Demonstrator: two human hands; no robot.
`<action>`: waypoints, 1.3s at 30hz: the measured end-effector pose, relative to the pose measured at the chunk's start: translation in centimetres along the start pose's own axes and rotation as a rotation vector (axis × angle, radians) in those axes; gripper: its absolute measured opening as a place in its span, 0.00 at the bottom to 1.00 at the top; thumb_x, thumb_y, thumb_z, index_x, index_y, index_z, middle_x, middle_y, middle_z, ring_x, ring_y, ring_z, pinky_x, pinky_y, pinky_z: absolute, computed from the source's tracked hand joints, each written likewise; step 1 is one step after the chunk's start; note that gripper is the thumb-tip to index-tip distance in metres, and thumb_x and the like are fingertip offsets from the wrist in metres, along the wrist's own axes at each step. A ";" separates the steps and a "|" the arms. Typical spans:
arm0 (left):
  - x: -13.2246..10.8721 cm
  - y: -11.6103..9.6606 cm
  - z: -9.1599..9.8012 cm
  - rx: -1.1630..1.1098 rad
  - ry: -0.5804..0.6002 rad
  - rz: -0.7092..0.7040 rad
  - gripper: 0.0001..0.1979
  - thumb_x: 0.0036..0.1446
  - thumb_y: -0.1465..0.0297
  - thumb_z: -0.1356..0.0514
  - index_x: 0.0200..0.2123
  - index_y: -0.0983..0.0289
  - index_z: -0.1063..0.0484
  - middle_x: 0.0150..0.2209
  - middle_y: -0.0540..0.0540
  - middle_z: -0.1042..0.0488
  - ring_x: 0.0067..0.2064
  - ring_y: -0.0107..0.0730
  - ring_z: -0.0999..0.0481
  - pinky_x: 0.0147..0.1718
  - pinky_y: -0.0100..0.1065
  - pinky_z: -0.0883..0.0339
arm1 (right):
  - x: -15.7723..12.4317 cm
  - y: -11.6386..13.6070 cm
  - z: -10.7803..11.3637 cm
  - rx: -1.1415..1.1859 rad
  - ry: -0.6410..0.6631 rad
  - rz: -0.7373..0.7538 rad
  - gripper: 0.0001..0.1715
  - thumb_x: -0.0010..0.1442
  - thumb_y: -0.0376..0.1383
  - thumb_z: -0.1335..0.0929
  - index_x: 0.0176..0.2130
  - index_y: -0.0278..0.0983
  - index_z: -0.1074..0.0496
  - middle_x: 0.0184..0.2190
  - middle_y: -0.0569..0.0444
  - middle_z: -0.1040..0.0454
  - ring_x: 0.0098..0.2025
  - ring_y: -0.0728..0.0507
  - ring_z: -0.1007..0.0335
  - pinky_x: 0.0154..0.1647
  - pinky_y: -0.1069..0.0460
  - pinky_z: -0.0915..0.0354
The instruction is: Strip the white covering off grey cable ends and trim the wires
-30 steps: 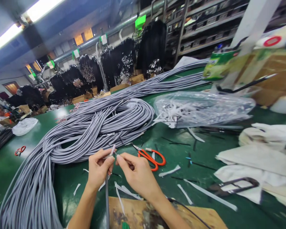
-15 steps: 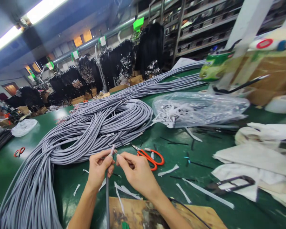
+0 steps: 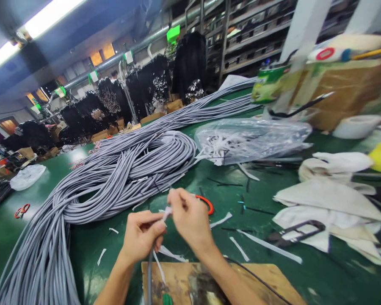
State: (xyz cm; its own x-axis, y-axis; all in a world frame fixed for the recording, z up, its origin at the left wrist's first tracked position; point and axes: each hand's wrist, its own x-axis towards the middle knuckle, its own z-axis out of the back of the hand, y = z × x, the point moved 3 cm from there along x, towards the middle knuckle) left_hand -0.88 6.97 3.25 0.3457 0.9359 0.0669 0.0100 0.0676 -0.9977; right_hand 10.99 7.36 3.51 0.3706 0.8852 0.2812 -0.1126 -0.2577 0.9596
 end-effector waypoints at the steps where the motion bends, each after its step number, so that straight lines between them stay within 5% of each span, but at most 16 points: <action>1: -0.1 0.2 -0.5 0.008 0.023 0.028 0.25 0.41 0.52 0.37 0.30 0.70 0.21 0.17 0.49 0.37 0.13 0.18 0.40 0.10 0.24 0.47 | 0.3 -0.1 0.5 0.018 -0.055 -0.010 0.24 0.54 0.52 0.39 0.18 0.39 0.41 0.11 0.62 0.49 0.14 0.52 0.54 0.13 0.55 0.53; 4: -0.2 0.4 -1.0 -0.034 0.015 0.092 0.29 0.38 0.50 0.36 0.33 0.72 0.22 0.17 0.50 0.35 0.13 0.18 0.42 0.10 0.24 0.48 | 0.9 0.3 1.2 -0.001 -0.048 0.046 0.20 0.55 0.49 0.39 0.22 0.38 0.36 0.12 0.60 0.44 0.14 0.51 0.49 0.14 0.55 0.49; 7: 0.3 0.1 0.0 -0.122 -0.023 0.107 0.32 0.36 0.49 0.35 0.34 0.74 0.23 0.16 0.49 0.36 0.13 0.15 0.45 0.10 0.23 0.53 | 0.8 1.3 0.8 -0.104 0.101 0.189 0.16 0.55 0.45 0.39 0.27 0.37 0.30 0.20 0.53 0.30 0.21 0.48 0.37 0.22 0.54 0.40; 11: 0.8 -0.7 1.8 -0.186 -0.025 0.104 0.30 0.36 0.51 0.34 0.33 0.73 0.23 0.16 0.47 0.39 0.14 0.12 0.50 0.11 0.21 0.58 | 0.3 1.7 0.1 -0.243 0.259 0.289 0.16 0.54 0.44 0.36 0.35 0.37 0.25 0.21 0.53 0.27 0.19 0.48 0.39 0.23 0.53 0.40; 16: 0.8 -0.5 2.3 -0.092 -0.002 0.113 0.30 0.39 0.50 0.36 0.33 0.73 0.24 0.16 0.46 0.40 0.14 0.12 0.52 0.13 0.22 0.59 | 0.3 1.2 0.0 -0.296 0.227 0.341 0.15 0.55 0.42 0.37 0.26 0.38 0.26 0.23 0.52 0.25 0.23 0.48 0.34 0.27 0.52 0.39; 20: 0.6 -0.5 2.3 0.172 -0.017 -0.007 0.20 0.48 0.57 0.40 0.32 0.70 0.22 0.17 0.50 0.36 0.17 0.18 0.45 0.16 0.25 0.52 | 0.7 0.7 0.1 -0.298 0.263 0.213 0.21 0.53 0.48 0.37 0.19 0.37 0.33 0.15 0.56 0.34 0.18 0.50 0.43 0.21 0.53 0.46; 23: 0.3 -1.2 2.5 0.367 0.032 -0.152 0.13 0.50 0.64 0.40 0.29 0.67 0.20 0.18 0.53 0.32 0.20 0.24 0.39 0.20 0.27 0.46 | 1.0 0.3 0.1 -0.164 0.431 0.019 0.26 0.47 0.55 0.35 0.16 0.36 0.36 0.13 0.59 0.42 0.18 0.52 0.50 0.19 0.54 0.50; 27: 0.2 -1.5 2.7 0.214 0.118 -0.071 0.16 0.45 0.60 0.37 0.28 0.68 0.21 0.17 0.51 0.34 0.16 0.21 0.40 0.15 0.26 0.47 | 0.7 0.0 -0.8 0.066 0.620 -0.210 0.28 0.41 0.58 0.33 0.17 0.37 0.41 0.13 0.64 0.50 0.17 0.55 0.59 0.17 0.56 0.58; 30: 0.6 -1.2 2.7 0.042 0.034 0.016 0.22 0.40 0.55 0.35 0.28 0.70 0.22 0.16 0.50 0.35 0.14 0.19 0.42 0.12 0.25 0.49 | 0.3 -0.1 -1.7 0.127 0.575 -0.224 0.28 0.42 0.59 0.35 0.19 0.38 0.41 0.14 0.64 0.49 0.16 0.54 0.59 0.16 0.56 0.58; 35: 1.2 -0.4 2.8 0.074 -0.241 0.000 0.19 0.43 0.60 0.37 0.31 0.72 0.23 0.17 0.50 0.34 0.15 0.19 0.42 0.14 0.25 0.47 | -0.4 0.9 -1.4 -0.118 0.358 0.140 0.20 0.52 0.48 0.38 0.19 0.37 0.37 0.16 0.57 0.40 0.20 0.51 0.47 0.22 0.54 0.48; 39: 0.9 -0.2 2.3 0.242 -0.027 -0.006 0.14 0.48 0.65 0.40 0.30 0.70 0.21 0.17 0.50 0.34 0.17 0.20 0.43 0.17 0.26 0.48 | 0.0 0.8 -0.5 -0.204 0.313 0.211 0.16 0.52 0.43 0.38 0.19 0.37 0.35 0.16 0.55 0.35 0.20 0.49 0.43 0.22 0.54 0.45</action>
State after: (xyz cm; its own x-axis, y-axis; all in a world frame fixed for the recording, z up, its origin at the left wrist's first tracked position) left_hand -2.73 8.63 3.53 0.3213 0.9438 0.0768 -0.2144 0.1516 -0.9649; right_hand 10.46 7.40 4.24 0.0254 0.9044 0.4259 -0.3472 -0.3915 0.8522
